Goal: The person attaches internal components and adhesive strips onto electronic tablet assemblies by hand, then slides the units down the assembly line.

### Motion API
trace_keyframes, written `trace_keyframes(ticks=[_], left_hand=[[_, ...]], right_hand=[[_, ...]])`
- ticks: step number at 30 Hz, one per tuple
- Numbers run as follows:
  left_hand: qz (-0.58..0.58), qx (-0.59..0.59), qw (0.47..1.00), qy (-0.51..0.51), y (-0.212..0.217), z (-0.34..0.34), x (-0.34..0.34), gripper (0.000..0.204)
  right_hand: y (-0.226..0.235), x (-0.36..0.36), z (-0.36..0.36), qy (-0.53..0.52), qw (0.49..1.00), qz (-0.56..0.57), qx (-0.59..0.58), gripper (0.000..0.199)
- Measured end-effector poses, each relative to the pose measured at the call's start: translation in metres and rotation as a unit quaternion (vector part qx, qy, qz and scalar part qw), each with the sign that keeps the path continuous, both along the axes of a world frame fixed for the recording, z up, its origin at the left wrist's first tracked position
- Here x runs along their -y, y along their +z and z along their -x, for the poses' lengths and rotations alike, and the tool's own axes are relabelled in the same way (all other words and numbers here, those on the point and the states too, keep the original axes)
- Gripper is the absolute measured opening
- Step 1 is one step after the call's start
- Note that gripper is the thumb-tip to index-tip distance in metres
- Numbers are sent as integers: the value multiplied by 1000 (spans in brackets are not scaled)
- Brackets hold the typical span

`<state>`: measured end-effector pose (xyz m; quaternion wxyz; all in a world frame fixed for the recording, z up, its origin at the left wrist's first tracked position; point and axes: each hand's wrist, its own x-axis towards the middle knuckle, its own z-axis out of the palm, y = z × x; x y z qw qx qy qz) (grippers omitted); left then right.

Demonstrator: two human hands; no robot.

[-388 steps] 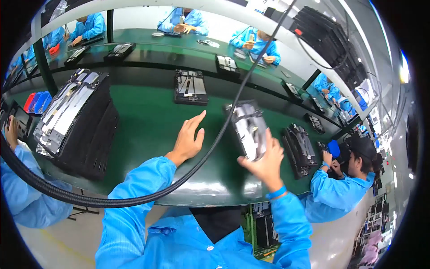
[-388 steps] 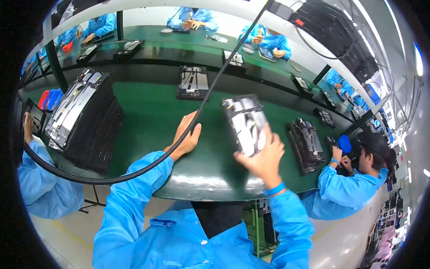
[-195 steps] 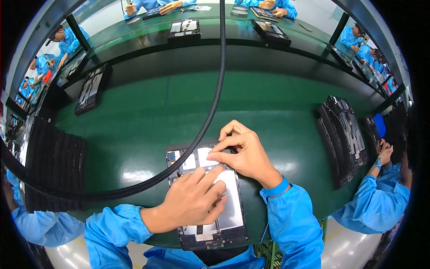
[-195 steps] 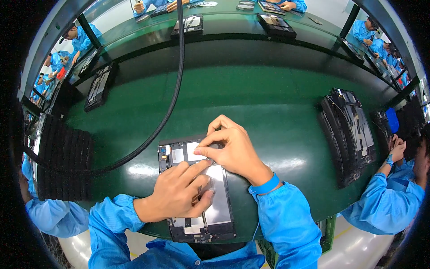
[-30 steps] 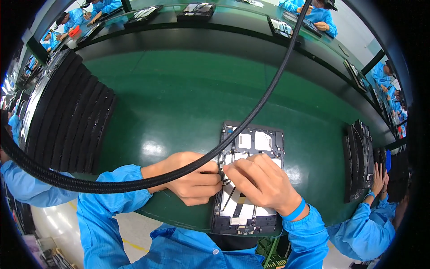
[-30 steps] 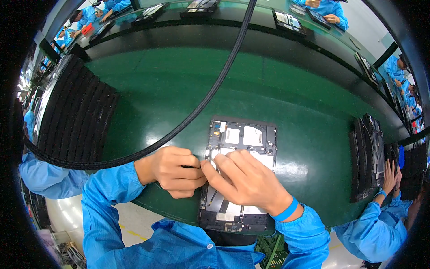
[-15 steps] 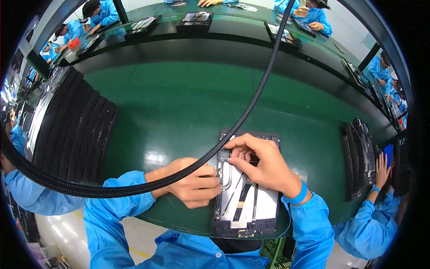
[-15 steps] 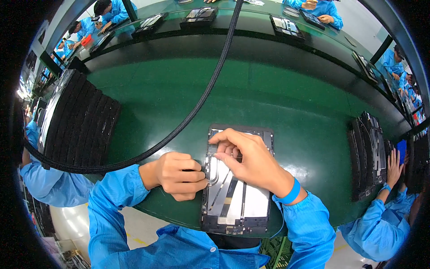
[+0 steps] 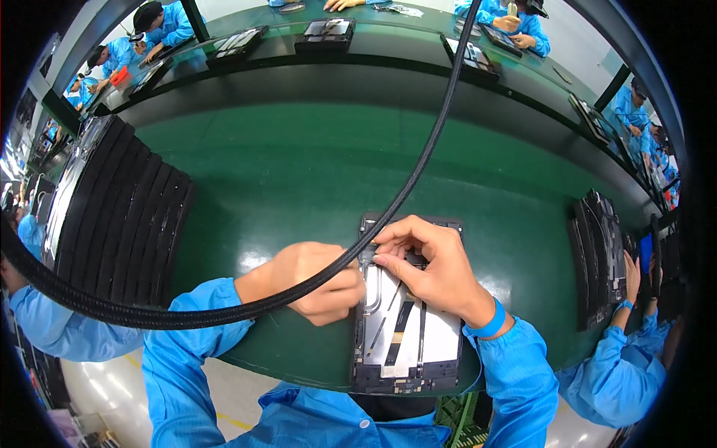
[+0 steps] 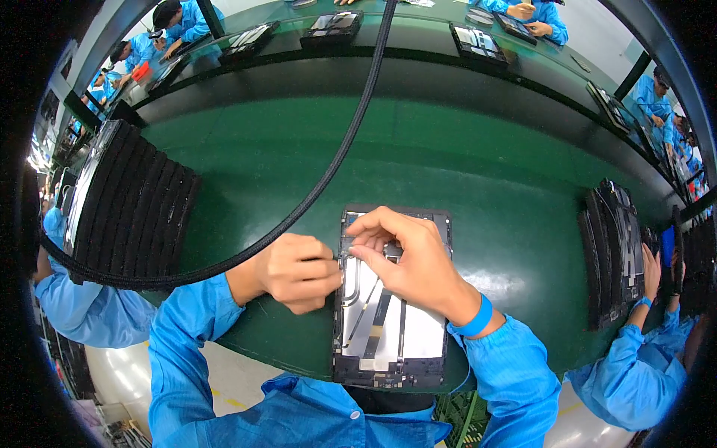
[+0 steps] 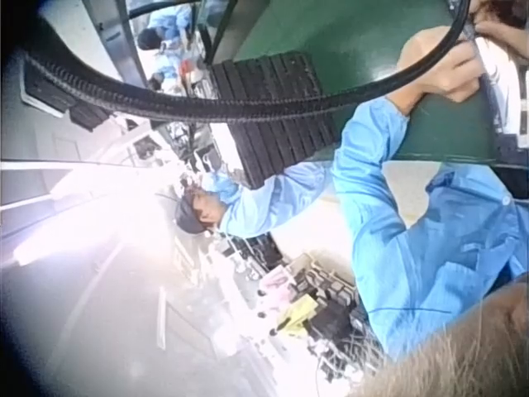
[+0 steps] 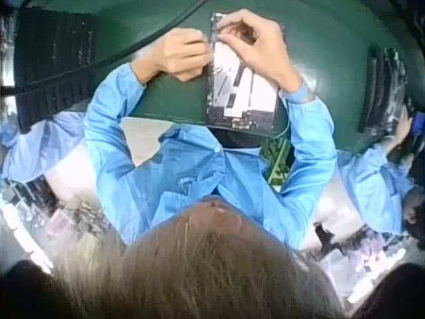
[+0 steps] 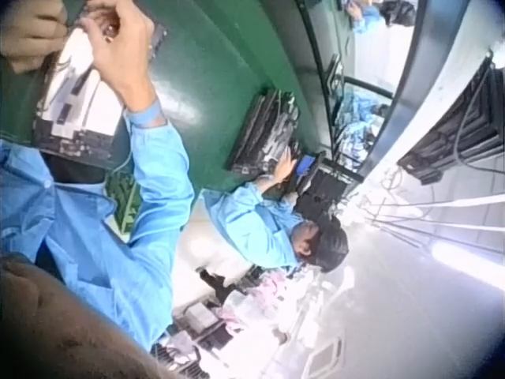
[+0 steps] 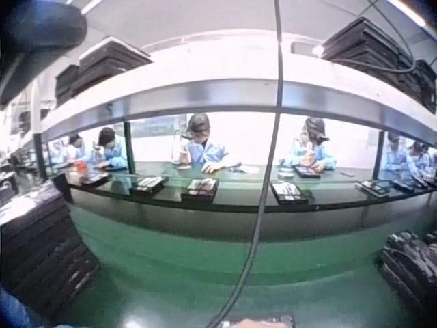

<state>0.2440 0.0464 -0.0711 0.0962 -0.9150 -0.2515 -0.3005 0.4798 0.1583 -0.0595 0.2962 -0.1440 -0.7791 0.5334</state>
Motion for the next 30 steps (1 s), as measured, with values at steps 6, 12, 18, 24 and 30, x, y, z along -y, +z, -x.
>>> trace_keyframes(ticks=[6,12,18,24,30], left_hand=[[4,27,1000,-7,-3,8,-12,33],[77,63,994,42,-5,12,-8,38],[88,82,991,63,-4,12,-3,46],[45,63,995,61,-13,18,-3,48],[71,59,991,98,-8,11,-3,46]], right_hand=[[-1,3,2,-20,999,36,-18,24],[-2,2,3,-56,994,46,77,25],[5,2,4,-56,996,-13,72,27],[6,0,8,-71,993,2,98,28],[2,-1,8,-71,992,-2,100,26]])
